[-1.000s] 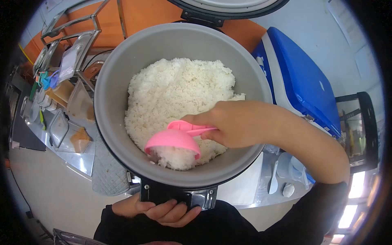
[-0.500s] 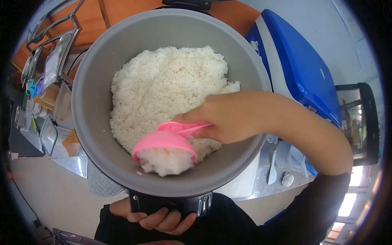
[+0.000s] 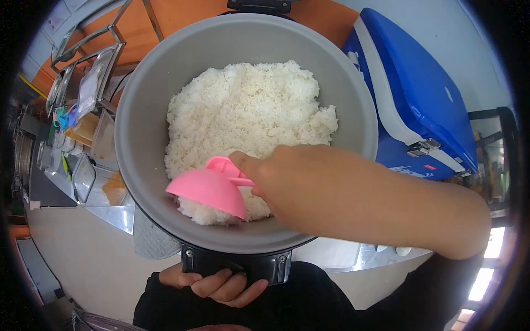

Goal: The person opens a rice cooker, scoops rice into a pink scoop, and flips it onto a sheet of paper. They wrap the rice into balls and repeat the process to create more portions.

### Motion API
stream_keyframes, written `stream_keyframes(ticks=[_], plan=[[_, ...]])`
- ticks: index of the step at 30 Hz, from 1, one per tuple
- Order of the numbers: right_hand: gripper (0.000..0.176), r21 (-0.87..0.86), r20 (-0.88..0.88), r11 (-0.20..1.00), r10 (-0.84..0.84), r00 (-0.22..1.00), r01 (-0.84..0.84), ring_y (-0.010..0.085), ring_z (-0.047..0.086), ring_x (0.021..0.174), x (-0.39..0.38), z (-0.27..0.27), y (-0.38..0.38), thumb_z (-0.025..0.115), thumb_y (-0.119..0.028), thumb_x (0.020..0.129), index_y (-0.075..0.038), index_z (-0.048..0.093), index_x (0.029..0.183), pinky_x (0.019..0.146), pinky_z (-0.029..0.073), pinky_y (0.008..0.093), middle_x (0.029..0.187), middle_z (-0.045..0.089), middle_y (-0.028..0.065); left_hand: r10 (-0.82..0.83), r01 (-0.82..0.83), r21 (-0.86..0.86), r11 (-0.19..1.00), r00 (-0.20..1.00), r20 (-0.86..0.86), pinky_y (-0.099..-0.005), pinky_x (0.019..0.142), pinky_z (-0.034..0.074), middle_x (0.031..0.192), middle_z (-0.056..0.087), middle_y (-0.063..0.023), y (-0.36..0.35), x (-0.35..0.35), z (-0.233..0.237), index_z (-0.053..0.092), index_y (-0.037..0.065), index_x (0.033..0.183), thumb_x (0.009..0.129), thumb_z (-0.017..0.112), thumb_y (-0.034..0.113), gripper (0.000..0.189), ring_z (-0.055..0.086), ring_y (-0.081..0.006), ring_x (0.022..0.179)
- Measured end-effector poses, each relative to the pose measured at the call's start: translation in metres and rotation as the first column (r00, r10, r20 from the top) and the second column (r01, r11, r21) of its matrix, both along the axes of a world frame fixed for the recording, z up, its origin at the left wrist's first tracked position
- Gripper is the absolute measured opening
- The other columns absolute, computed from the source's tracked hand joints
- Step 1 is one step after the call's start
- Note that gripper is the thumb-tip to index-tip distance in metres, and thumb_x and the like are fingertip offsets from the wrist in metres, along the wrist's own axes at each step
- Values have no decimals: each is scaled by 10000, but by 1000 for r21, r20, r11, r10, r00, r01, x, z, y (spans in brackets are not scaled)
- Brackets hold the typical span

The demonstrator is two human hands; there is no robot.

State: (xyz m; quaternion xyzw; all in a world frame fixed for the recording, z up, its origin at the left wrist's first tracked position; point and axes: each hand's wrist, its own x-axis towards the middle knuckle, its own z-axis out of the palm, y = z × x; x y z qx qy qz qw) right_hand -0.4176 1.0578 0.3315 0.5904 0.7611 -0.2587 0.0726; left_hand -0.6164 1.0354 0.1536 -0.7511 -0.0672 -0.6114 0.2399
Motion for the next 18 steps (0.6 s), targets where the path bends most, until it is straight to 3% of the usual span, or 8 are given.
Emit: stream_keyframes(ticks=[5,9,12,15,17,18], plan=[[428,-18,99,1000,26,995,-25,326,635,521,-3,9,-13,483,-211,978,-31,441,1364,492,512,399,611,622,176,7,-7,1,1000,1000,-2,-462,964,211,850,448,122,2,0,0,619,383,1062,708,605,490,370,447,-39,920],[416,-55,-40,998,-27,999,25,340,644,553,-6,-4,-1,487,-220,979,-20,459,1342,537,521,420,643,631,187,9,-9,-7,1000,1000,-18,-462,971,212,856,452,115,-2,1,-1,613,378,1061,726,588,490,354,443,-49,921],[417,-238,-79,959,-175,981,151,351,665,646,-10,-7,15,487,-226,980,-51,463,1358,596,527,440,698,639,213,-7,9,29,1000,996,-85,-466,980,212,867,464,110,4,-4,6,612,375,1074,743,578,486,351,442,-56,932],[426,-285,-113,937,-242,964,202,332,673,733,-10,-6,23,486,-240,984,-109,452,1388,649,518,440,826,669,222,-14,14,2,1000,988,-156,-466,995,211,882,482,107,1,-11,6,610,370,1101,760,574,476,358,441,-60,949],[449,15,-285,995,-86,955,94,273,650,693,7,-46,26,483,-254,990,-123,427,1415,622,511,377,790,657,154,-15,12,-16,1000,983,-182,-464,1006,208,887,490,105,0,-13,6,614,365,1112,773,566,463,356,442,-62,955],[449,-8,-303,991,-128,944,132,240,630,671,5,-43,30,481,-264,993,-118,428,1414,605,504,349,766,634,119,-17,14,-14,1000,981,-192,-463,1013,206,887,492,105,1,-13,9,619,361,1113,780,560,454,351,442,-64,955]])
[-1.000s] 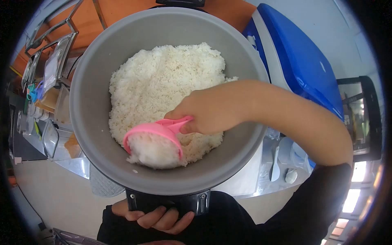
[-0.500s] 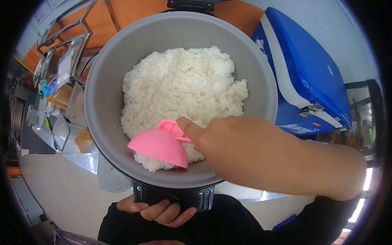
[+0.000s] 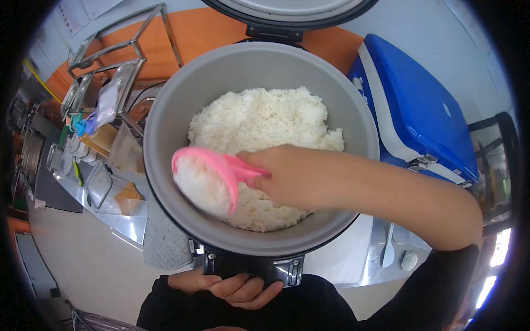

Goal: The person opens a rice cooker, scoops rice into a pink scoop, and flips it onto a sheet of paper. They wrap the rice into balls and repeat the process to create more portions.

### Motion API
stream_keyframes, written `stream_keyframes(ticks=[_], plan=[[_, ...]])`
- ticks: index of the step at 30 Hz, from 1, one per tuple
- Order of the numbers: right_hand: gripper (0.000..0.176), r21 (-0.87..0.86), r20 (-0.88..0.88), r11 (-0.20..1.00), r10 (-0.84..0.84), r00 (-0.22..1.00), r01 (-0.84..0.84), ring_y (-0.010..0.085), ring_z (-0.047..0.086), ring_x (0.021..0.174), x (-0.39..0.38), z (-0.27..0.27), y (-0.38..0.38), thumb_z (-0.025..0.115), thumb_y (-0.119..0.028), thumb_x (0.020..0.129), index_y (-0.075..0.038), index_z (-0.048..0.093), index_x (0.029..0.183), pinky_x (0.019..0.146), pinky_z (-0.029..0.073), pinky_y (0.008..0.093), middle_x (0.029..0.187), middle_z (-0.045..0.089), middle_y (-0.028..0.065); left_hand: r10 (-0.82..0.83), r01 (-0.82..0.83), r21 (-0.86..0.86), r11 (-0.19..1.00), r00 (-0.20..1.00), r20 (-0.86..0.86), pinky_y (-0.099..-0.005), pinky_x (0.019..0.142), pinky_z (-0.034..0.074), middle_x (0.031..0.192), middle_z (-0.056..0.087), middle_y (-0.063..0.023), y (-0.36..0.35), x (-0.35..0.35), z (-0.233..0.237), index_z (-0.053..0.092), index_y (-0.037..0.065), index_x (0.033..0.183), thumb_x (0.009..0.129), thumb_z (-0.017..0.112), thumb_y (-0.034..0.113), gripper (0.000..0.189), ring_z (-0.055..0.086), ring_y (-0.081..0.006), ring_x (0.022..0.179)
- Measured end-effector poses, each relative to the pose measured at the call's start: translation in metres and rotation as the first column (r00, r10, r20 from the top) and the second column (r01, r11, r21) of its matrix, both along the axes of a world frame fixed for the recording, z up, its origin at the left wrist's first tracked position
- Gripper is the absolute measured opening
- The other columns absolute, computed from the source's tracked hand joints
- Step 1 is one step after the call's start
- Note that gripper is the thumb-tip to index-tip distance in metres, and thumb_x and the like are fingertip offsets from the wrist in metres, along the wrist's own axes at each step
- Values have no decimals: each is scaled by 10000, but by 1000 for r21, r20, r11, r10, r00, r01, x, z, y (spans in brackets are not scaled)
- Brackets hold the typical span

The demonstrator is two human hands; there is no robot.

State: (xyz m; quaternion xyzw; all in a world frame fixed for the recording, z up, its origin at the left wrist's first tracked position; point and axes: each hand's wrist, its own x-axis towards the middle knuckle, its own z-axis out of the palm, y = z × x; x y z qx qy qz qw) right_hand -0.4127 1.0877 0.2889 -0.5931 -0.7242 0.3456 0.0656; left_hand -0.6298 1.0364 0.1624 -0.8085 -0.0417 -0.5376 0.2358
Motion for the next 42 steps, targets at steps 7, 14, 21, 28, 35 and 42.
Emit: stream_keyframes(ticks=[7,14,21,28,35,42], plan=[[467,-481,-282,869,-277,919,114,83,442,448,4,14,29,440,-346,998,-124,430,1409,399,392,240,657,484,10,1,-4,-50,999,999,-50,-424,1024,208,890,489,112,-1,-5,8,658,345,1088,837,509,366,293,442,-75,942],[323,-615,-570,747,-642,512,252,52,383,408,30,49,-20,493,-306,987,-120,440,1246,334,324,191,628,423,-14,58,-63,-154,986,998,-36,-395,1024,231,905,505,112,-10,-3,2,652,341,1116,866,533,344,276,467,-60,945],[193,-610,-754,729,-655,58,310,73,385,374,68,35,-179,482,-278,996,-108,463,1086,299,299,198,609,420,5,-595,626,91,775,672,441,-367,890,426,918,610,30,-16,7,-35,652,229,957,778,681,251,183,569,-161,909],[210,-736,-497,261,-835,-236,625,81,385,361,69,-116,-334,514,-269,970,-99,464,1081,309,288,223,611,431,12,-879,245,-920,304,445,-172,-404,830,493,1091,614,-39,-54,50,-163,630,85,981,759,654,128,228,617,-245,966],[388,-548,-339,-36,-904,-261,835,89,441,455,58,-215,-368,489,-227,965,-124,465,1339,374,345,247,647,470,1,-666,65,-828,556,631,-398,-489,1073,268,1358,475,-65,-86,120,-178,510,101,1275,789,665,338,562,427,-252,1274],[610,460,277,309,-940,196,832,261,578,593,35,-240,-357,525,-78,869,-239,392,1442,580,504,380,734,540,84,-612,-67,-814,578,624,-486,-511,1095,241,1388,450,-58,-83,125,-189,487,109,1307,725,715,436,705,379,-250,1317]])
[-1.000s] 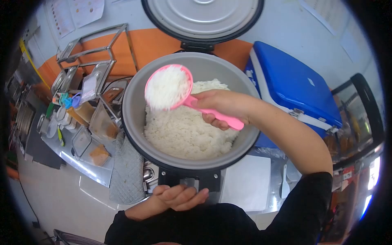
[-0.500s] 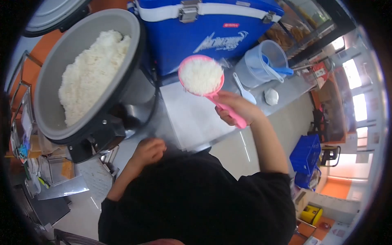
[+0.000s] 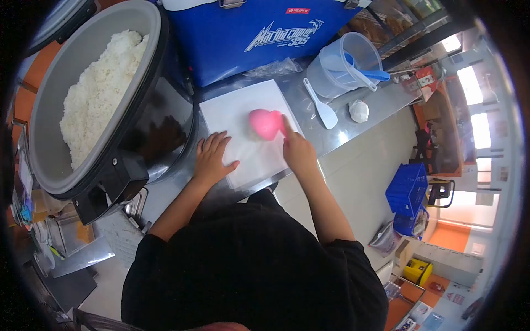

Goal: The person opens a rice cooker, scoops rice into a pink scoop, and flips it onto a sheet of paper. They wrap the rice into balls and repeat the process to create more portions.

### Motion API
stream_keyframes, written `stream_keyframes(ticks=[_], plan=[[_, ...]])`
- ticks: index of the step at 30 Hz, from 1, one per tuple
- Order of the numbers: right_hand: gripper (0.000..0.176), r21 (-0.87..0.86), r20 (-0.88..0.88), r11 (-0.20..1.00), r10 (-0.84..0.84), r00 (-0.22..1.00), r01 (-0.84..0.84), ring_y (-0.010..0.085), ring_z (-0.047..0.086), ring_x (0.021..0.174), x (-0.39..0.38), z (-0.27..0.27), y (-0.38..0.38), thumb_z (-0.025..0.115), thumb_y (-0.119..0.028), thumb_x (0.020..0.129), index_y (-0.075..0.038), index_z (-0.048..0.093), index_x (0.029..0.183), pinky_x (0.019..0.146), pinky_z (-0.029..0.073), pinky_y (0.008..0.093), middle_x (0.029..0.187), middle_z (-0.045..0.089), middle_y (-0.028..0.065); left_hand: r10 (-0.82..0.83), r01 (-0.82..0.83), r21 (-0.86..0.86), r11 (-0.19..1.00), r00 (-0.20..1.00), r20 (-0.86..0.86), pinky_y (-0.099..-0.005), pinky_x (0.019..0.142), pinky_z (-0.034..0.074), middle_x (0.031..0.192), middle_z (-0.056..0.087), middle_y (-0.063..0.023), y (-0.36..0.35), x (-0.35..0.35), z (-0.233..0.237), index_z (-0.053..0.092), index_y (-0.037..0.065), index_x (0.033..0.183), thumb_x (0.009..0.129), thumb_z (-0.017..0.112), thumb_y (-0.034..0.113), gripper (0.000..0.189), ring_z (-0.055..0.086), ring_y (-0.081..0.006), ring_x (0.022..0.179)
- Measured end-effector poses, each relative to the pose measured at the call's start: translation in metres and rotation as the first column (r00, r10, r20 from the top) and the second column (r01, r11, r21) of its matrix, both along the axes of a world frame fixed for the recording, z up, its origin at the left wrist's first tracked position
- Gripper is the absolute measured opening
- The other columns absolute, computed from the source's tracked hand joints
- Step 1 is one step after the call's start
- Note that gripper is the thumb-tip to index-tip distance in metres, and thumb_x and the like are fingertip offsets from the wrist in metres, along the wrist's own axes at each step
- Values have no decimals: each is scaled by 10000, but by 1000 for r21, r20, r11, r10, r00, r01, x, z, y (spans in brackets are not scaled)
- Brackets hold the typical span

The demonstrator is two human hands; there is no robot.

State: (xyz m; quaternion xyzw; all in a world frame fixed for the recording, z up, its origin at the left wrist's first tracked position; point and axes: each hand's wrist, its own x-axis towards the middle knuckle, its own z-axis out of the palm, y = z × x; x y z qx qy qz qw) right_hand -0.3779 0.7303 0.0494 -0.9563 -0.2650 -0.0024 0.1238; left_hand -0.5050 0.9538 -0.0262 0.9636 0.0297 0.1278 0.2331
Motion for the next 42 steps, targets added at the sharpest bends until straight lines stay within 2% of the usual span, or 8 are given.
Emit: stream_keyframes(ticks=[5,16,26,32,35,36,38,42], plan=[[710,12,78,994,108,991,-109,245,611,695,-34,-9,11,537,10,795,-329,436,1410,604,516,377,836,540,66,28,-27,-24,999,999,15,-495,1123,219,1422,421,-72,1,-1,2,499,116,1330,736,704,435,705,343,-255,1355],[720,-154,175,968,226,958,-200,194,604,614,-22,-5,14,543,18,788,-370,463,1389,487,500,336,813,519,23,1,-7,-65,998,995,-103,-480,1164,159,1517,323,-51,6,-4,-3,515,147,1335,778,667,490,672,230,-233,1432],[731,-10,-170,989,146,975,-150,274,632,757,-4,-20,3,561,-17,853,-368,339,1454,653,514,401,880,570,60,3,-13,-105,994,995,-99,-472,1170,146,1528,305,-46,7,-4,-5,513,146,1336,770,676,484,679,226,-218,1434],[810,-63,-303,933,321,897,-355,372,625,882,10,5,-2,615,-147,867,-254,146,1519,767,505,461,997,608,164,15,-17,-95,995,1000,-24,-466,1162,170,1490,368,-67,6,-5,-3,545,120,1296,757,685,467,657,292,-241,1405],[823,104,-295,961,277,914,-257,401,620,906,14,16,16,621,-181,861,-239,132,1520,799,498,483,1027,607,208,58,-57,-96,994,998,7,-483,1149,183,1467,397,-68,1,-2,-6,538,117,1291,809,652,418,580,325,-242,1387],[770,30,-282,948,312,907,-317,411,619,939,15,24,28,580,-122,878,-161,143,1510,819,493,464,1069,602,261,95,-101,-116,988,994,-57,-487,1146,189,1462,404,-71,-1,5,0,530,111,1294,833,625,381,542,334,-244,1381],[749,-16,-337,946,301,892,-325,417,620,938,27,12,38,542,-116,874,-188,146,1506,821,491,479,1056,598,262,163,-192,-145,971,968,-190,-495,1140,200,1452,417,-78,-6,31,12,515,99,1299,881,571,308,471,352,-248,1370],[684,-155,-506,872,334,795,-465,416,624,944,55,-1,41,452,-88,884,-188,161,1495,840,490,476,1097,588,273,212,-219,104,970,975,69,-488,1144,202,1483,379,-74,-7,80,-28,440,91,1371,927,479,224,465,326,-229,1387]])
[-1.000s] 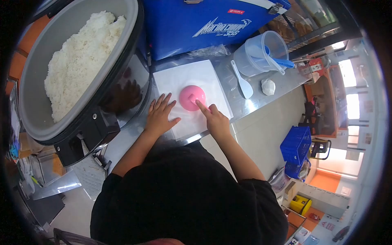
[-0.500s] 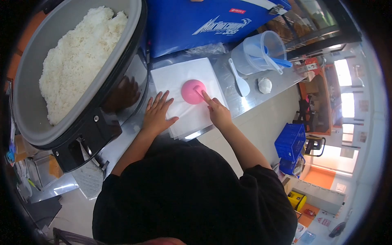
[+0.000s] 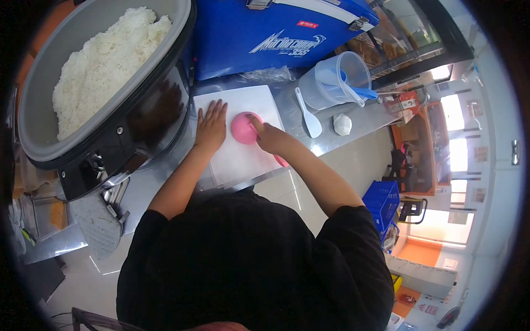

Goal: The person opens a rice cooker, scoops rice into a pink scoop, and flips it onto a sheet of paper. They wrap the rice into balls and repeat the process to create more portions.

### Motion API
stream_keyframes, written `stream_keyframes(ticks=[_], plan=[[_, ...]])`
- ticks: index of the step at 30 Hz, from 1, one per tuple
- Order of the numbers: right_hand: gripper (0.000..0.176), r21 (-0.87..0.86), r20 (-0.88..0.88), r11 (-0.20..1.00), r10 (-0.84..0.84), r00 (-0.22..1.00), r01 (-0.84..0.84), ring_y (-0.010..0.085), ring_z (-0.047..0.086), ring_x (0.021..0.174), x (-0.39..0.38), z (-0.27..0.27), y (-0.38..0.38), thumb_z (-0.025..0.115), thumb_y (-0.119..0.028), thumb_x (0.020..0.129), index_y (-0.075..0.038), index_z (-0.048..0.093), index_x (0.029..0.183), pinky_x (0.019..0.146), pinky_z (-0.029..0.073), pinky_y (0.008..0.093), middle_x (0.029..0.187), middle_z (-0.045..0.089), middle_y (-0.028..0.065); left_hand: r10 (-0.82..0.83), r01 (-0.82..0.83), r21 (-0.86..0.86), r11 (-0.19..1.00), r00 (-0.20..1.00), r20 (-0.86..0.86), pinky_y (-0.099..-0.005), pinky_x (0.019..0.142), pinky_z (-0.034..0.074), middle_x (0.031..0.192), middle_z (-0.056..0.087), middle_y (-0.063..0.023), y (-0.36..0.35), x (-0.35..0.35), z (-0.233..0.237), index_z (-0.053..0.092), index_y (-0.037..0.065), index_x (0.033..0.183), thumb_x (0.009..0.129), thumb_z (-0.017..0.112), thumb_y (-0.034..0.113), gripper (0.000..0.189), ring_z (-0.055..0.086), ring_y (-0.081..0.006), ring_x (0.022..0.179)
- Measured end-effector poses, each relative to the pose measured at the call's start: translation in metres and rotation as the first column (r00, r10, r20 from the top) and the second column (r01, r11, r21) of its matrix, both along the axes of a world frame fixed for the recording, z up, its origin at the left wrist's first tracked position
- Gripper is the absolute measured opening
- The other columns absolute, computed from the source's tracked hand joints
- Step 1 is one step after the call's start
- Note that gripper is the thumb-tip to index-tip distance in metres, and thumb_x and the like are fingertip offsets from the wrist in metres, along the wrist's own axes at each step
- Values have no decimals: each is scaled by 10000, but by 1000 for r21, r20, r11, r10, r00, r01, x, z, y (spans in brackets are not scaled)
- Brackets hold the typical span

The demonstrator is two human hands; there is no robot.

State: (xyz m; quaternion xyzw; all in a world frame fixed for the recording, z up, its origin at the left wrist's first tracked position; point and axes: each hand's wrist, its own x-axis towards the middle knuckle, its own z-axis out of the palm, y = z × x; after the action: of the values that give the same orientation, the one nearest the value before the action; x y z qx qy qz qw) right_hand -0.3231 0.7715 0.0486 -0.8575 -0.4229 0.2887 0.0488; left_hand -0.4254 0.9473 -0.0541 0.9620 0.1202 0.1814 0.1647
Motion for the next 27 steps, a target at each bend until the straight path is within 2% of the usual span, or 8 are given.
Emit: stream_keyframes(ticks=[3,9,12,15,18,21,24,27], plan=[[654,-218,-132,976,-14,991,-15,407,628,945,5,30,9,402,-81,903,-195,149,1496,852,490,468,1145,578,278,-11,11,-18,1000,1000,0,-473,1152,195,1503,356,-71,8,3,-3,407,83,1404,930,462,232,500,308,-222,1399],[673,-142,-78,973,174,982,-183,397,637,940,20,7,-6,369,-22,898,-213,141,1502,846,490,462,1156,576,272,2,-1,13,1000,1000,-6,-462,1151,206,1513,340,-68,7,0,-2,406,83,1406,928,471,233,505,299,-217,1402],[701,-232,-69,953,185,980,-196,406,635,955,16,10,-3,365,7,880,-205,132,1506,846,494,460,1129,574,288,6,-6,8,1000,1000,-14,-457,1149,211,1512,340,-67,5,-1,0,409,84,1405,926,476,232,505,297,-213,1402],[721,-237,-44,953,186,982,-191,415,632,962,14,6,2,370,22,867,-187,116,1509,840,497,461,1103,571,300,10,-10,-8,1000,1000,-12,-453,1148,213,1510,344,-66,6,-1,2,415,83,1400,923,479,232,504,300,-211,1400],[726,-280,-108,945,144,984,-170,425,627,966,15,13,13,369,28,861,-173,113,1509,849,494,460,1110,567,308,21,-22,-35,999,999,-30,-447,1150,211,1507,349,-57,6,-2,4,418,88,1398,926,477,227,496,309,-205,1396],[689,-237,-114,951,174,978,-197,428,616,995,21,2,8,383,-6,890,-173,121,1505,870,484,457,1118,565,307,22,-24,-46,999,999,-33,-438,1154,210,1503,357,-44,5,-1,5,413,102,1402,933,477,213,486,320,-195,1393],[625,-149,-188,984,73,979,-102,426,604,1024,16,8,4,404,-66,935,-163,146,1495,890,473,459,1134,570,290,20,-20,-41,999,1000,-2,-435,1153,210,1499,364,-44,7,-2,3,417,108,1399,930,481,212,485,321,-192,1392],[591,57,-33,977,207,978,-205,426,592,1046,19,-2,-19,434,-98,956,-155,177,1485,893,466,469,1162,566,264,25,-25,-26,999,1000,-3,-432,1153,209,1498,366,-44,6,-2,2,420,113,1400,932,478,213,482,319,-192,1394]])
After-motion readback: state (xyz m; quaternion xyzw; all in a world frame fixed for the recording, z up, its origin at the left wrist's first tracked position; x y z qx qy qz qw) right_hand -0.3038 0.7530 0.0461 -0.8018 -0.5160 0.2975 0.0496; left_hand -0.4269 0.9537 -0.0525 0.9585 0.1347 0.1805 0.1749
